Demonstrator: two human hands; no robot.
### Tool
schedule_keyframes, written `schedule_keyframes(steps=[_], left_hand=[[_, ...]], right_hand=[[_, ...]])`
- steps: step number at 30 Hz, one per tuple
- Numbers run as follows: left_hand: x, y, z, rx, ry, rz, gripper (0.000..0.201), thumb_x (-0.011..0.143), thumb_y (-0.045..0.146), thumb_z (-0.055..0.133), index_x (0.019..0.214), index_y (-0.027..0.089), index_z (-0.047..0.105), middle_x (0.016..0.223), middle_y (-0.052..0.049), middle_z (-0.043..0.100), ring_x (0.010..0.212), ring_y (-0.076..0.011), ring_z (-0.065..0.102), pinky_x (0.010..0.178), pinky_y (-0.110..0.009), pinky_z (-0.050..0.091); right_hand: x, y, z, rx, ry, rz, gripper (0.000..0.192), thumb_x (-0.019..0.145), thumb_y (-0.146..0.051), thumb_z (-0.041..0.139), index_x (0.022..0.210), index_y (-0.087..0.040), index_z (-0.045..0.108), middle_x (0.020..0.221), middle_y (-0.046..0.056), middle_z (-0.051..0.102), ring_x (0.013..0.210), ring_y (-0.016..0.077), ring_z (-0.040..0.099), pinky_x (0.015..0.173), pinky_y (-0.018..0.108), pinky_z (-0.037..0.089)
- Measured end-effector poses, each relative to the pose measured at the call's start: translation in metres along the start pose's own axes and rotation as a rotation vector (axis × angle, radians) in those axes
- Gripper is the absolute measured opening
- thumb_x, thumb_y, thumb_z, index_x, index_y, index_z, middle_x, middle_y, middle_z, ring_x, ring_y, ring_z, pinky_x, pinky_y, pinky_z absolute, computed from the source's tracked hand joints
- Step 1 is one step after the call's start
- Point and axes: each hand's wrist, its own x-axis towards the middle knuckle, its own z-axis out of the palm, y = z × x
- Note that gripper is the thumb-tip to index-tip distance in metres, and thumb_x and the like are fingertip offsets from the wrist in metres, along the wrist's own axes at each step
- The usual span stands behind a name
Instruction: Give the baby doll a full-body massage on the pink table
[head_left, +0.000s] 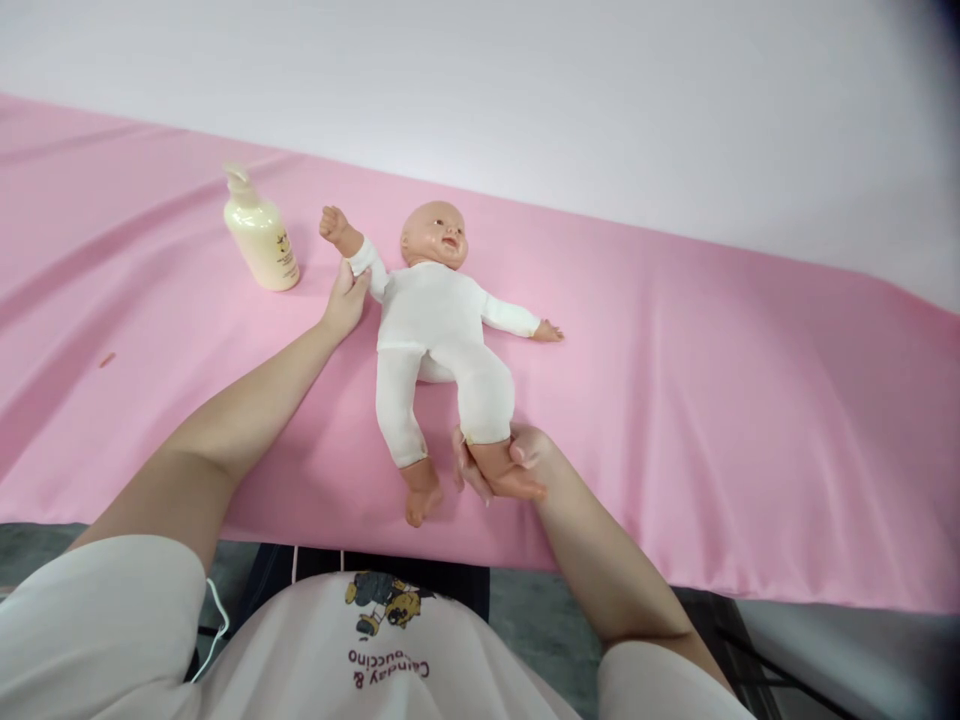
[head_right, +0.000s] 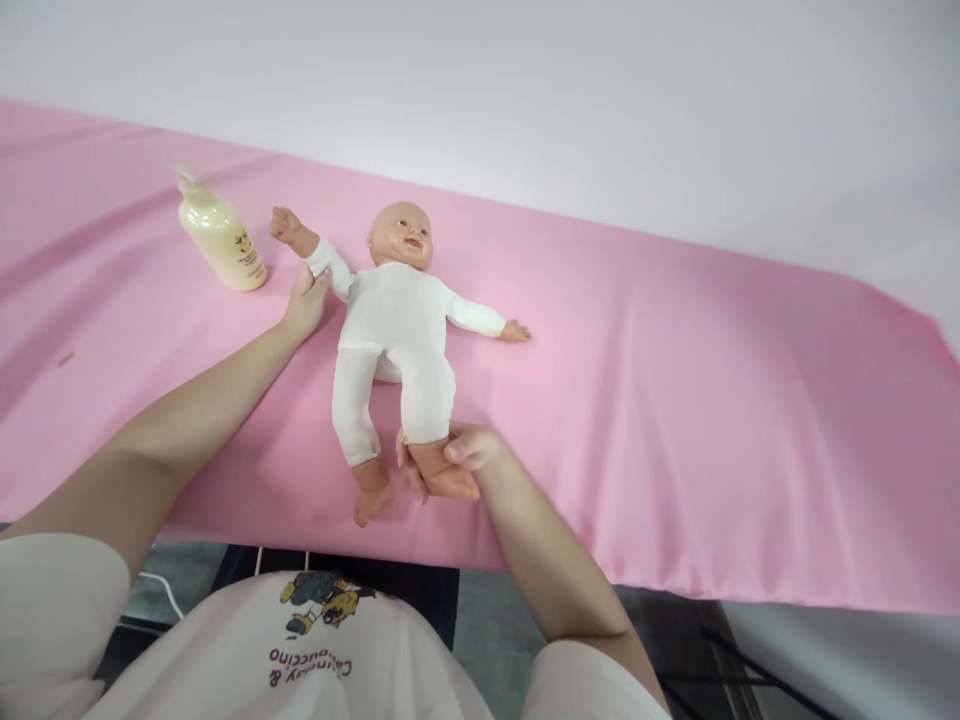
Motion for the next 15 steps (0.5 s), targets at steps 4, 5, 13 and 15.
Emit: schedule_keyframes(steps=[4,5,13,15], left_hand=[[0.0,0.006,-0.002,0.043,-0.016,0.024,0.061,0.099,0.069,0.03,0.134,0.022,0.045,0.123,-0.015,0.062,0.117,-0.0257,0.06,0.104,-0.048,0.048],[0.0,0.011,-0.003,0.073,-0.048,0.069,0.061,0.099,0.068,0.031,0.134,0.021,0.047,0.124,-0.015,0.061,0.119,-0.0267,0.059,0.105,-0.049,0.047],[-0.008,0.056,-0.003,0.336,-0.358,0.402,0.043,0.098,0.035,0.046,0.138,0.026,0.058,0.137,-0.015,0.057,0.131,-0.031,0.049,0.112,-0.056,0.037],[-0.009,0.059,-0.002,0.339,-0.373,0.415,0.042,0.096,0.028,0.049,0.137,0.028,0.06,0.138,-0.013,0.057,0.132,-0.0302,0.047,0.112,-0.056,0.036]], right_hand=[[-0.001,0.001,-0.003,-0.01,-0.045,0.024,0.055,0.078,-0.059,0.073,0.108,-0.016,0.058,0.081,0.008,0.076,0.069,0.0199,0.07,0.079,0.035,0.05],[-0.001,0.002,-0.004,-0.015,-0.054,-0.013,0.055,0.078,-0.061,0.073,0.106,-0.017,0.058,0.078,0.006,0.075,0.066,0.0191,0.069,0.082,0.036,0.05],[0.008,-0.006,0.001,0.038,0.662,-0.252,0.052,0.082,-0.064,0.065,0.105,-0.017,0.063,0.061,-0.004,0.057,0.049,0.0127,0.047,0.072,0.035,0.05],[0.012,-0.01,0.0,0.117,0.886,-0.211,0.041,0.086,-0.056,0.061,0.102,-0.018,0.064,0.064,-0.004,0.055,0.048,0.0109,0.044,0.067,0.033,0.049]])
